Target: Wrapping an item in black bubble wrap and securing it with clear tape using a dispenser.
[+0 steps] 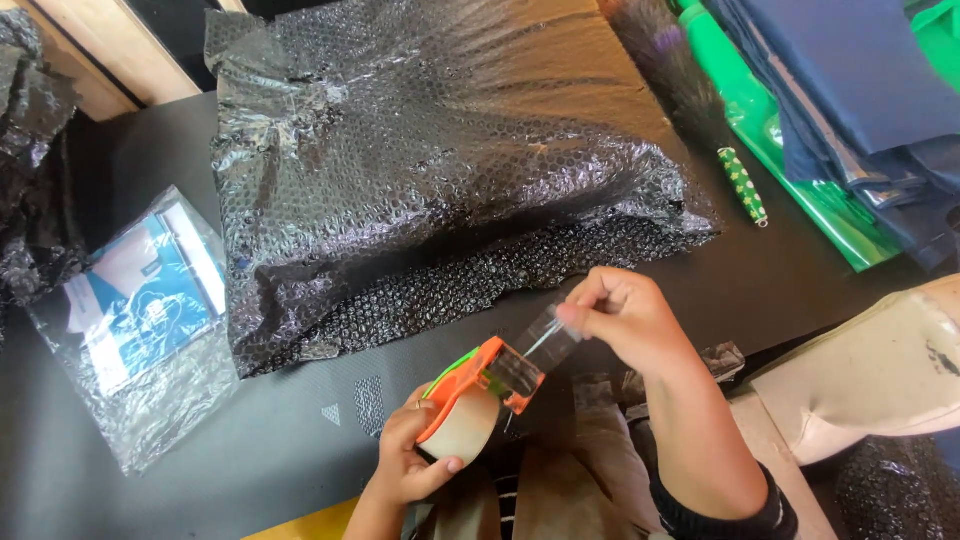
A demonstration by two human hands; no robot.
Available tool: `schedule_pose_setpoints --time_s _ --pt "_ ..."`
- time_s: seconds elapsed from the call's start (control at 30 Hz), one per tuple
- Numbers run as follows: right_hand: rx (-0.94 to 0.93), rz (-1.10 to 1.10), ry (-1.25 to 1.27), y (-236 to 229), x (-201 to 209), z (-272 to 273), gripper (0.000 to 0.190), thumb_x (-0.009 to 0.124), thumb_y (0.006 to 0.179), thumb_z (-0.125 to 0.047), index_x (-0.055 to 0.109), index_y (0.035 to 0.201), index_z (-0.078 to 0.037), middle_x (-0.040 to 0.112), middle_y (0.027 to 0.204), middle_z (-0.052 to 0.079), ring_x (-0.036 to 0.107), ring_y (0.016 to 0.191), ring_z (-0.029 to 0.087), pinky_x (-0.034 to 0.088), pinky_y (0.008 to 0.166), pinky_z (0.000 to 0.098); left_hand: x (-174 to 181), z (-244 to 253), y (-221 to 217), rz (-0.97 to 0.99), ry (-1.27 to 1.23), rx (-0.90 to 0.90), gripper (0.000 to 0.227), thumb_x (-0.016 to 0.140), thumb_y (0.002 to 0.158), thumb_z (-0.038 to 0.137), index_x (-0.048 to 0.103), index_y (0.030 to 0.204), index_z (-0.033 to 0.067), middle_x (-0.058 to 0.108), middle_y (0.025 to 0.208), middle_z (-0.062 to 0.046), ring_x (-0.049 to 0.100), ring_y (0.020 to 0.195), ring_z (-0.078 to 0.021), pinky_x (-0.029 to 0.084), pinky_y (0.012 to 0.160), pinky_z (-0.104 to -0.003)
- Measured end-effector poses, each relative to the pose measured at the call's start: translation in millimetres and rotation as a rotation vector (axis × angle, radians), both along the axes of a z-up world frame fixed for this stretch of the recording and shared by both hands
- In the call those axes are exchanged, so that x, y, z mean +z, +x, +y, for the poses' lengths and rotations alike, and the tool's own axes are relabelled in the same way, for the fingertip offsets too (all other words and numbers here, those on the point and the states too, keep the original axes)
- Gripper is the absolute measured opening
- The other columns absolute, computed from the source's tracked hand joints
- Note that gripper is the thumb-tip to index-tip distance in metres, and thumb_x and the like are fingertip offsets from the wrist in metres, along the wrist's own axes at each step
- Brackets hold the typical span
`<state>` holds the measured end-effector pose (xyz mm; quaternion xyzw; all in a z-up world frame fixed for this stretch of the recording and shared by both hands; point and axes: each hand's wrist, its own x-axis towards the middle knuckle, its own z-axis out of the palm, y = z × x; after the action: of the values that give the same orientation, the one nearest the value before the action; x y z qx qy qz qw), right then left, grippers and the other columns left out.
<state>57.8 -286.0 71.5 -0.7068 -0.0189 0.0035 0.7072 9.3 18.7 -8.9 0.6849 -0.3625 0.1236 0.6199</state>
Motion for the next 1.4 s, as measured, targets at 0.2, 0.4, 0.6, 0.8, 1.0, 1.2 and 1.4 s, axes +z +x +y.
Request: schedule_pose_setpoints --time_s 0.2,0.4,0.6,0.8,1.0,1.2,1.4 --pt "0.07 0.214 0.175 32.7 -41.0 -1.1 0.023 0.079 0.088 -0.001 0.062 0.072 -0.005 0.065 0.069 0.012 0.057 0.061 0.017 0.05 0.059 0.0303 -0.6 0.1 3.2 0.03 -0.021 -0.036 0.048 0.066 0.093 0.037 0.034 0.069 0.0108 0.028 0.065 -0.003 0.027 0.058 -0.0218 0.05 0.083 -0.045" --pt "0.22 0.437 0.17 48.7 -86.9 15.6 0.027 0.077 0.091 0.0 0.059 0.073 -0.01 0.063 0.064 0.005 0.057 0.056 0.014 0.045 0.055 0.0261 -8.6 -0.6 4.0 0.02 -0.028 0.003 0.052 0.07 0.091 0.04 0.033 0.067 0.0107 0.028 0.063 -0.002 0.025 0.057 -0.0198 0.052 0.088 -0.048" --pt "0.121 0.475 -0.063 34.7 -103.5 30.5 0.028 0.076 0.09 -0.002 0.054 0.074 -0.009 0.064 0.069 0.011 0.056 0.06 0.014 0.044 0.05 0.0253 -24.0 4.2 -2.2 -0.07 0.024 0.012 0.048 0.065 0.093 0.037 0.038 0.066 0.0093 0.033 0.06 -0.004 0.036 0.054 -0.0219 0.052 0.095 -0.055" --pt "0.149 0.405 -0.081 20.6 -82.4 25.9 0.027 0.083 0.085 -0.006 0.059 0.074 -0.01 0.074 0.075 0.008 0.062 0.064 0.011 0.047 0.054 0.0262 -30.8 10.4 -5.2 0.019 -0.094 0.043 0.047 0.065 0.095 0.041 0.044 0.069 0.0078 0.044 0.065 -0.006 0.046 0.057 -0.0218 0.053 0.098 -0.06" --pt "0.296 0.401 -0.001 -10.4 -60.3 1.6 0.023 0.087 0.08 -0.001 0.065 0.075 -0.007 0.077 0.077 0.009 0.068 0.068 0.013 0.051 0.062 0.026 -34.3 16.3 -3.8 0.138 -0.155 0.03 0.047 0.068 0.095 0.044 0.051 0.071 0.0074 0.057 0.07 -0.008 0.063 0.066 -0.026 0.053 0.096 -0.057" --pt "0.524 0.453 -0.614 -26.6 -23.9 21.6 0.021 0.092 0.076 -0.02 0.071 0.073 -0.016 0.069 0.074 -0.003 0.06 0.07 0.008 0.042 0.065 0.0246 -38.3 16.3 -3.1 0.146 -0.176 0.004 0.041 0.068 0.093 0.039 0.047 0.071 0.0108 0.055 0.071 -0.005 0.062 0.069 -0.0263 0.052 0.094 -0.054" --pt "0.524 0.131 -1.04 -41.0 -70.1 31.0 0.029 0.084 0.08 -0.024 0.057 0.07 -0.018 0.068 0.072 -0.004 0.062 0.069 0.022 0.042 0.06 0.0379 -49.3 23.3 -6.2 0.15 -0.151 0.039 0.043 0.068 0.093 0.042 0.048 0.072 0.0103 0.059 0.072 -0.007 0.061 0.068 -0.0236 0.052 0.097 -0.055"
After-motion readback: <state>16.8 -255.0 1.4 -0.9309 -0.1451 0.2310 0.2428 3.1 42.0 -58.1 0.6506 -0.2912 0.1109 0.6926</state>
